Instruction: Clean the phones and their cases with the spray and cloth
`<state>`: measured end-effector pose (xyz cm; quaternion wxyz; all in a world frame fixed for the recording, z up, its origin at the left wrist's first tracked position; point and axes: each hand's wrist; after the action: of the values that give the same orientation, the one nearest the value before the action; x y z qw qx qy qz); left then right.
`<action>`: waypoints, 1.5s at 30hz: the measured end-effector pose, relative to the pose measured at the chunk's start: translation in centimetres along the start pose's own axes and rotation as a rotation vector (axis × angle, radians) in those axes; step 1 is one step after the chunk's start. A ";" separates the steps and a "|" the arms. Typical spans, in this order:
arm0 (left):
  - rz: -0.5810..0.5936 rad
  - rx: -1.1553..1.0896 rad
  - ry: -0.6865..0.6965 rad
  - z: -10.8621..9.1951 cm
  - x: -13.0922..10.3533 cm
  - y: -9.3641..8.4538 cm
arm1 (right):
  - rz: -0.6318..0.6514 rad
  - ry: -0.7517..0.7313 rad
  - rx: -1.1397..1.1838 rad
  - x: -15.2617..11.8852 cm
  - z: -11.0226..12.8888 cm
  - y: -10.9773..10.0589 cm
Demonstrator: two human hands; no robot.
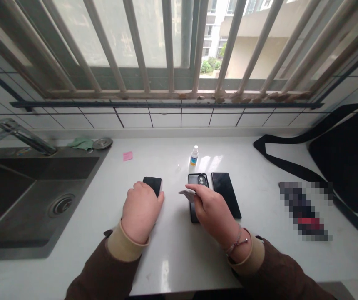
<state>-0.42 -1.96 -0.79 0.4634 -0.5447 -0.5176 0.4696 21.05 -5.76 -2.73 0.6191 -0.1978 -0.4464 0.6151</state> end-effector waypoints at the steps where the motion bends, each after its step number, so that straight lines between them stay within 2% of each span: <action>1: -0.010 0.001 0.009 0.0 0.1 0.1 | 0.006 0.024 -0.014 0.0 0.0 0.0; 6: -0.074 0.017 0.022 -0.5 1.0 0.5 | 0.028 0.107 -0.095 0.1 -0.3 0.2; 12: -0.105 -0.007 -0.010 -1.0 1.2 0.2 | 0.077 0.112 -0.103 0.1 -0.4 0.4; 15: -0.215 -0.033 0.018 -1.2 0.8 -0.5 | 0.108 0.121 -0.063 0.2 -0.3 0.3; 18: -0.337 -0.109 0.158 -1.5 0.7 -0.9 | 0.121 0.126 -0.003 0.4 -0.3 0.4; 20: -0.327 -0.179 0.247 -1.6 0.7 -0.7 | 0.126 0.101 0.056 0.4 -0.3 0.5; 23: -0.233 -0.278 0.340 -1.5 0.9 0.4 | 0.152 0.025 0.152 0.3 -0.1 0.7; 29: -0.109 -0.380 0.369 -1.1 1.1 2.0 | 0.227 -0.106 0.248 -0.1 0.4 0.9; 33: -0.116 -0.343 0.359 -1.3 1.1 1.8 | 0.202 -0.110 0.260 -0.2 0.5 0.8; 37: -0.123 -0.290 0.347 -1.7 1.0 1.8 | 0.104 -0.015 0.238 0.0 0.2 0.6; 41: -0.212 -0.297 0.331 -1.9 1.2 2.2 | 0.025 0.100 0.214 0.2 -0.3 0.4; 45: -0.293 -0.369 0.367 -2.0 1.4 2.3 | 0.050 0.117 0.278 0.2 -0.4 0.4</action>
<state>1.85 -0.68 -2.83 0.5054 -0.6151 -0.5748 0.1894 21.08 -5.37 -3.20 0.6498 -0.1570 -0.3151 0.6737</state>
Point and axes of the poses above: each hand's wrist, its own x-axis towards the middle knuckle, its own y-axis out of the palm, z = x × y, and after that the axes turned 14 degrees about -x, right-handed
